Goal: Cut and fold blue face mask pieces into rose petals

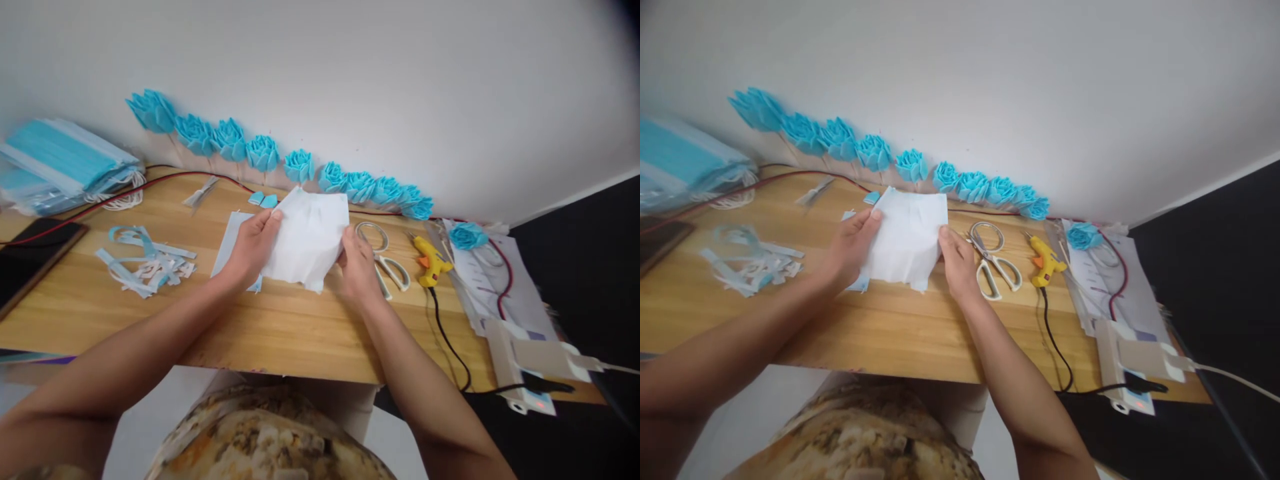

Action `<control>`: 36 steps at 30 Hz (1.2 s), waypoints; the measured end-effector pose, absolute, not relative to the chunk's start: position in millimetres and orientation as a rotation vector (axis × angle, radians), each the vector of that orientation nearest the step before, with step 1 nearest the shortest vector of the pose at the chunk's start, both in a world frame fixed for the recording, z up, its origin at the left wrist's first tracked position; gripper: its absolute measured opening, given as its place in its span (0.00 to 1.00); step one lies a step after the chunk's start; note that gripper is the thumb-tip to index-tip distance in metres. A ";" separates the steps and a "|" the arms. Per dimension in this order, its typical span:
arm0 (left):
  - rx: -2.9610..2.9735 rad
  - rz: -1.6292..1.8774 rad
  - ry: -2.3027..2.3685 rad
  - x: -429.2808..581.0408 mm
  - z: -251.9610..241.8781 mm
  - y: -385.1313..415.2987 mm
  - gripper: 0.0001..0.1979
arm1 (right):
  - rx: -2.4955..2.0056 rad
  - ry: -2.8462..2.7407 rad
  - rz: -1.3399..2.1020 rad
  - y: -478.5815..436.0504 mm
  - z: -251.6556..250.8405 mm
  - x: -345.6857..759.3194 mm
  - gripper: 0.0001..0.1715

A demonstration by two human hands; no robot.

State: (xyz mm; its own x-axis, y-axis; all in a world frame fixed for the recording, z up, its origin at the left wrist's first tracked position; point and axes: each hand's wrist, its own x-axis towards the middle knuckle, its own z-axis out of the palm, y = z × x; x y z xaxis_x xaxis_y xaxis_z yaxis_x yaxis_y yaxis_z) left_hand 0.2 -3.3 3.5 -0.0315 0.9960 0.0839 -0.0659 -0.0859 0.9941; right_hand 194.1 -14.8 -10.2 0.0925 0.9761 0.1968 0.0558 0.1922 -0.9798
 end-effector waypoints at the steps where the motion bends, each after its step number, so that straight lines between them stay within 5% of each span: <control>1: 1.230 1.290 1.144 1.3 4.2 -5.1 0.21 | -1.117 -1.212 1.020 -13.3 -8.7 196.8 0.33; 15: 1.134 0.957 1.059 0.8 11.3 -5.7 0.22 | -1.115 -0.955 1.309 -17.1 10.5 192.5 0.23; 28: 1.315 0.784 1.038 4.4 19.7 -13.1 0.16 | -1.171 -1.532 0.769 -17.8 23.0 214.0 0.12; 36: 1.488 0.645 0.898 -1.7 13.7 -5.4 0.14 | -1.189 -1.407 0.640 -14.9 30.0 225.1 0.14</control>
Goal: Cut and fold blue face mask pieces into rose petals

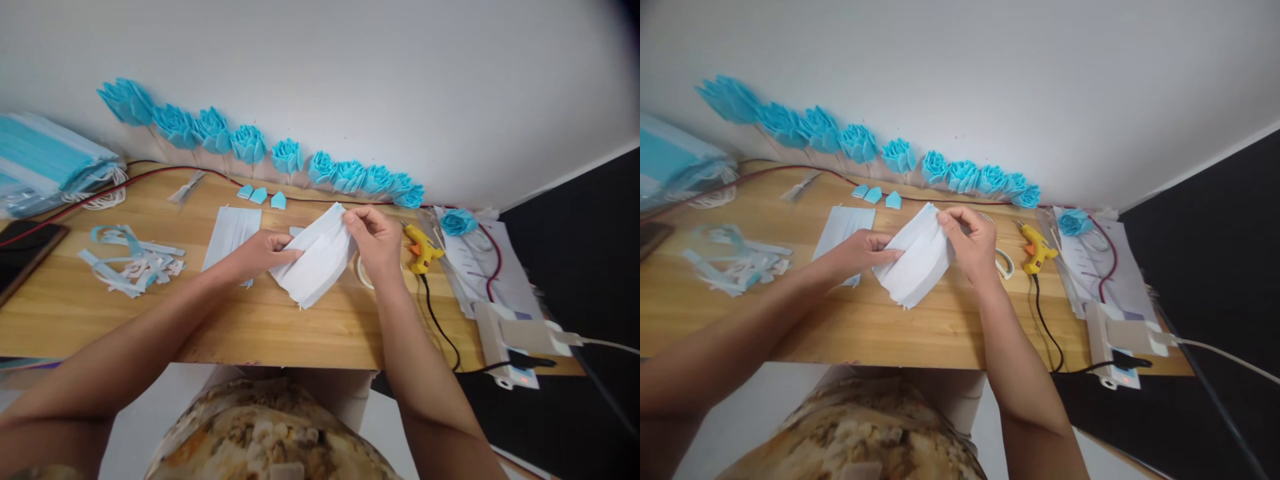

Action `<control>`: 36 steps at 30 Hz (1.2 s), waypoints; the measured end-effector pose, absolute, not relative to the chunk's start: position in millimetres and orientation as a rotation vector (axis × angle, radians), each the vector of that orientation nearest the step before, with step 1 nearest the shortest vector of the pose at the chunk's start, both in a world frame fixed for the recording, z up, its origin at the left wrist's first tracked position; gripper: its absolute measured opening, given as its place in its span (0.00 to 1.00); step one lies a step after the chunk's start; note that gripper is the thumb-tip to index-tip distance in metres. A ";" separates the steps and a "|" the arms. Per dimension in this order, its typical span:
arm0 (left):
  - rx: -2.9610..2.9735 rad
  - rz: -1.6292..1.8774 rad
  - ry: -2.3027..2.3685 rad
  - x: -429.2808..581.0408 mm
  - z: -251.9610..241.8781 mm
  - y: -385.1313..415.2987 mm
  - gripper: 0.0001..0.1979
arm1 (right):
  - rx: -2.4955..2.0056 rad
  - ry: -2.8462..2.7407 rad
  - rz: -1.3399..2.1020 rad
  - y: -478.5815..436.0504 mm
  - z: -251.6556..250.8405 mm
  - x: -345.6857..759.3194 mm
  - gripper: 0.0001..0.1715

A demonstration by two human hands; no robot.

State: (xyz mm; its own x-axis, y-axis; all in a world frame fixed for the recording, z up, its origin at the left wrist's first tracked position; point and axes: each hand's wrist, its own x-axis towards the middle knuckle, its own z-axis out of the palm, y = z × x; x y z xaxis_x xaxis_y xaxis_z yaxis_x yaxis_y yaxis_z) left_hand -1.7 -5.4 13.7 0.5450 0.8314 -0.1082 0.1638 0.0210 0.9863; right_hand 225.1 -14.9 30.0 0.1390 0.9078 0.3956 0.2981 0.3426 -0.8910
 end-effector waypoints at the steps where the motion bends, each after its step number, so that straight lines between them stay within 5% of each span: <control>1: 1.481 0.624 0.888 -2.1 12.7 -4.8 0.14 | -1.193 -1.399 0.636 -14.4 31.8 227.3 0.14; 16: 1.595 0.562 0.821 -7.7 22.2 -6.1 0.19 | -1.228 -1.418 0.541 -15.0 34.8 224.6 0.14; 26: 1.493 0.521 0.935 3.8 19.3 -15.4 0.12 | -1.191 -1.315 0.788 -19.6 26.1 207.9 0.20; 31: 1.128 0.954 0.998 2.5 9.5 -8.3 0.19 | -1.006 -1.138 1.303 -14.8 22.1 205.3 0.39; 36: 0.930 1.259 0.884 3.4 4.9 -0.4 0.27 | -0.980 -1.341 1.418 -16.7 7.7 199.4 0.31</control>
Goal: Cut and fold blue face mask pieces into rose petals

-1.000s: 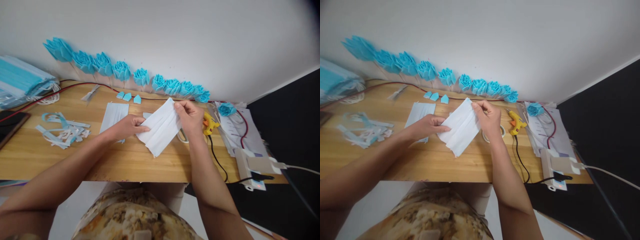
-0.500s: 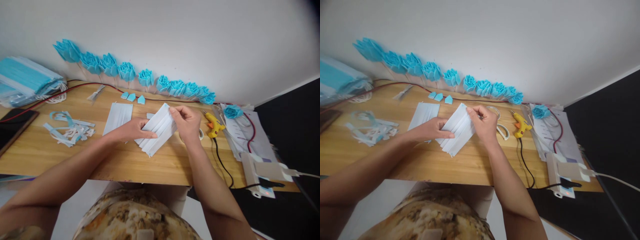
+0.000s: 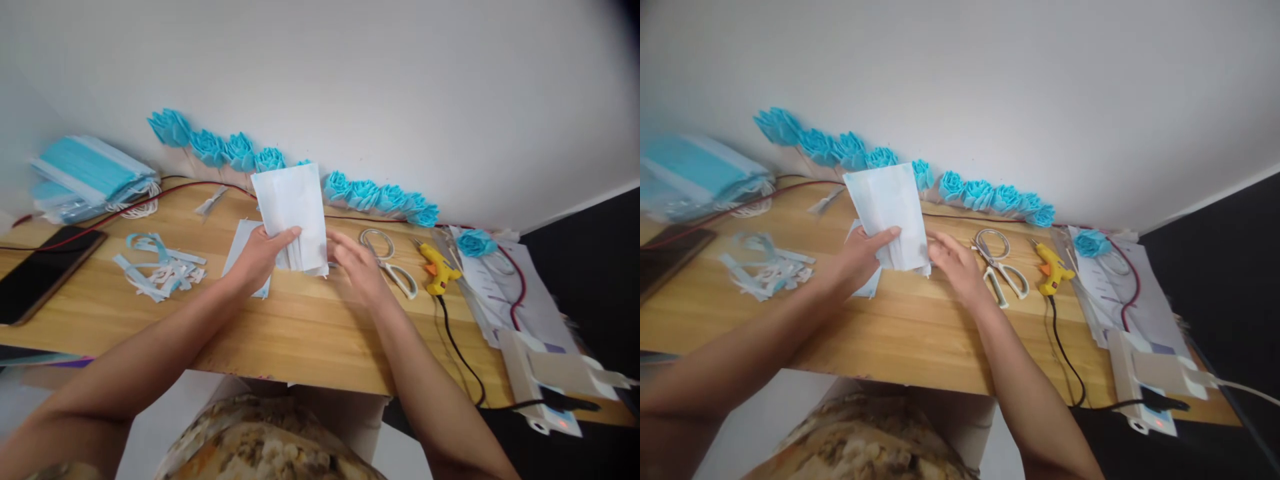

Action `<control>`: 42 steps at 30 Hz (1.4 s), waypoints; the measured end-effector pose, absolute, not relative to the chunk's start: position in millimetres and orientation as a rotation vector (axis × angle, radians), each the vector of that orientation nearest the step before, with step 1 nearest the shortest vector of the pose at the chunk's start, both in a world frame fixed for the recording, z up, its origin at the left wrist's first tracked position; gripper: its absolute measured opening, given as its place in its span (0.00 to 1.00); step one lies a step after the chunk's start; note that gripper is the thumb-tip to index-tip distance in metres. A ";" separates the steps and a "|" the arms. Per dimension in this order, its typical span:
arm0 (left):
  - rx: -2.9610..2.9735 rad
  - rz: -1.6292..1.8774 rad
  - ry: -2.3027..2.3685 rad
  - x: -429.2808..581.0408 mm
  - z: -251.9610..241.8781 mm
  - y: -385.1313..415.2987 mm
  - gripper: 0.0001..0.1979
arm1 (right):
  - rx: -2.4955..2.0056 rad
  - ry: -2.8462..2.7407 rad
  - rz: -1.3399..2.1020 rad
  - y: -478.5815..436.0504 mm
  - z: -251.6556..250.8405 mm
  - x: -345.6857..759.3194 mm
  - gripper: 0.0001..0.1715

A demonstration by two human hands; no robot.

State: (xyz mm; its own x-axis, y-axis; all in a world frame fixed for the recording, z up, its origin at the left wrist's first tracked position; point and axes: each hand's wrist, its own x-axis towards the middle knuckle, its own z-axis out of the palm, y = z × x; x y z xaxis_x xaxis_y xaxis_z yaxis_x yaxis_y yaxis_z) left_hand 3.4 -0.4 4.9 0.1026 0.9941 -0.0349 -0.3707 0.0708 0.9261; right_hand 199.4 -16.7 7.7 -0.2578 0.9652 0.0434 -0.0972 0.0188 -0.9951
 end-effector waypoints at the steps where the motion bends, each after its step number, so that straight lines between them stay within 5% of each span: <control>1: 0.909 1.289 0.884 3.8 4.8 0.1 0.27 | -1.000 -1.397 1.389 -17.1 3.6 198.0 0.31; 8: 0.877 1.280 0.819 6.1 7.4 -1.5 0.29 | -1.180 -1.638 0.948 -19.7 -8.8 187.2 0.23; 14: 0.987 1.251 0.899 3.1 4.2 -0.1 0.31 | -1.176 -1.680 0.912 -21.4 -3.6 186.7 0.22; 23: 0.895 1.479 1.015 1.2 1.9 4.4 0.22 | -1.316 -1.899 0.701 -16.8 1.6 191.5 0.26; 32: 0.841 1.488 1.016 2.0 7.7 1.9 0.21 | -2.299 -2.255 0.054 -60.5 46.8 276.7 0.22; 39: 0.813 1.476 1.031 6.1 13.7 -2.4 0.25 | -2.282 -2.093 -0.023 -64.5 5.2 291.2 0.26; 42: 0.813 1.470 1.052 6.7 14.8 -2.7 0.22 | -2.155 -1.785 0.270 -61.7 4.4 304.1 0.29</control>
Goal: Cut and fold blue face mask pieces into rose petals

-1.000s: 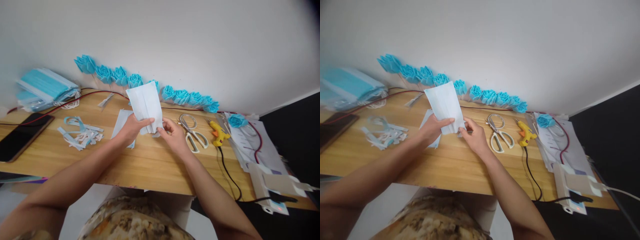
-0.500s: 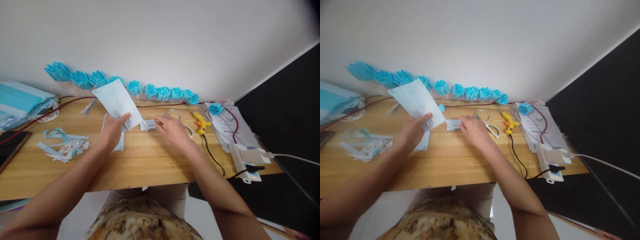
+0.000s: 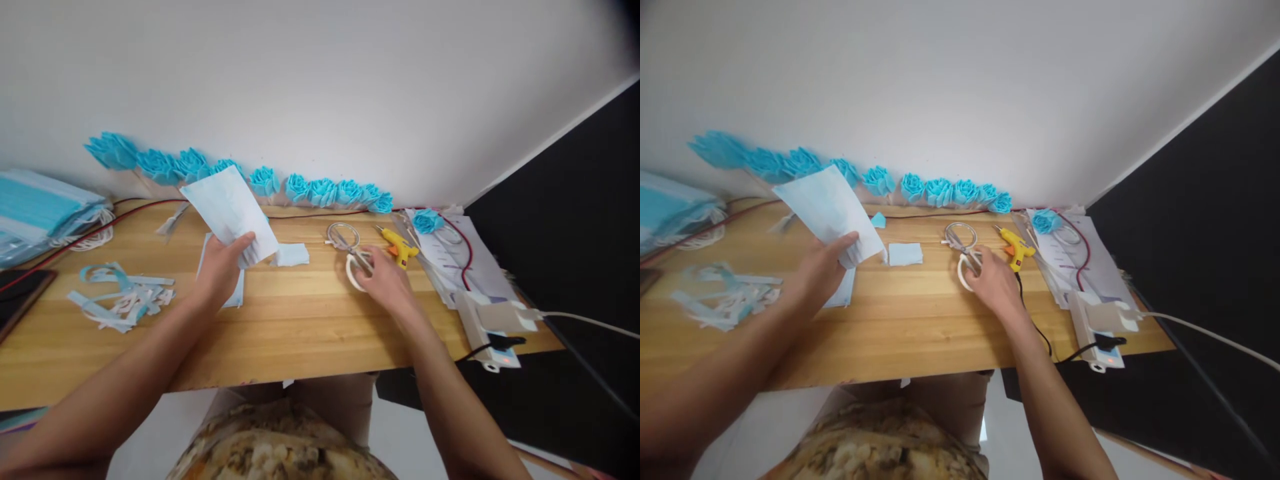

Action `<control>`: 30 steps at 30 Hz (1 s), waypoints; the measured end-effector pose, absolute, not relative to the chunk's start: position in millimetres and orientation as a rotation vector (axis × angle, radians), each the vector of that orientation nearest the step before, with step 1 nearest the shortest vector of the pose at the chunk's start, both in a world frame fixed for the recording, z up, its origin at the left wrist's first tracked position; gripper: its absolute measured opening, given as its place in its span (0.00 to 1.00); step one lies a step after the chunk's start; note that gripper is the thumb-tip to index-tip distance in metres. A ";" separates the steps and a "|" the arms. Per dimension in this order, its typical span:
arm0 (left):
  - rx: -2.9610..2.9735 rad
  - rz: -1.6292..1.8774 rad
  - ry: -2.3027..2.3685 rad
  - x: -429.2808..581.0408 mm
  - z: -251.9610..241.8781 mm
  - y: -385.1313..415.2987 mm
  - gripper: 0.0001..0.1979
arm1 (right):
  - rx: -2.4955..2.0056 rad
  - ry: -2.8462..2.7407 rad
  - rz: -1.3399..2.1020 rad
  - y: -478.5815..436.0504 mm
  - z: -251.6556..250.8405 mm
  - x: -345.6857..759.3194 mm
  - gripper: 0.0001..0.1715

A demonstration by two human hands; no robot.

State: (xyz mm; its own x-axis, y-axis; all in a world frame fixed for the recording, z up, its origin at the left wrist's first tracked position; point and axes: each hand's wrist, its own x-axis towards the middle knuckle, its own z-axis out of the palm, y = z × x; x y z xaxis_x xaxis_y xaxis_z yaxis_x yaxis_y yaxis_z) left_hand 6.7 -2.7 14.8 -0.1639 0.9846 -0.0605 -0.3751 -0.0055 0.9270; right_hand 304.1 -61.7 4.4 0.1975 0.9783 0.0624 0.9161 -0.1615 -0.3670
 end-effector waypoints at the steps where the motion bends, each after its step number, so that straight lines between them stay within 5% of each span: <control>1: 0.813 1.472 1.055 6.6 14.4 -2.2 0.20 | -2.044 -1.681 0.440 -61.5 6.0 308.3 0.33; 7: 0.754 1.495 0.993 4.0 9.2 4.7 0.19 | -1.088 -1.449 1.448 -62.8 23.2 290.1 0.48; 11: 0.691 1.463 0.950 1.4 12.2 6.4 0.22 | -0.886 -1.453 1.730 -63.6 33.3 258.3 0.42; 19: 0.704 1.476 0.896 -3.9 18.7 8.5 0.30 | -0.932 -1.493 1.952 -68.0 29.0 230.2 0.38; 30: 0.862 1.462 0.978 -1.7 16.9 0.0 0.30 | -1.017 -1.506 1.751 -42.5 27.1 202.0 0.42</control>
State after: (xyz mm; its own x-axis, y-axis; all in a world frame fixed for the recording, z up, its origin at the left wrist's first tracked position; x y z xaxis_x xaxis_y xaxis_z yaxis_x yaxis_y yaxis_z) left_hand -1.7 0.0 16.9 -0.1115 0.9937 -0.0089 -0.3882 -0.0354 0.9209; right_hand 202.0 -42.5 27.1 -0.5206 0.8384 -0.1615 0.0345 -0.1684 -0.9851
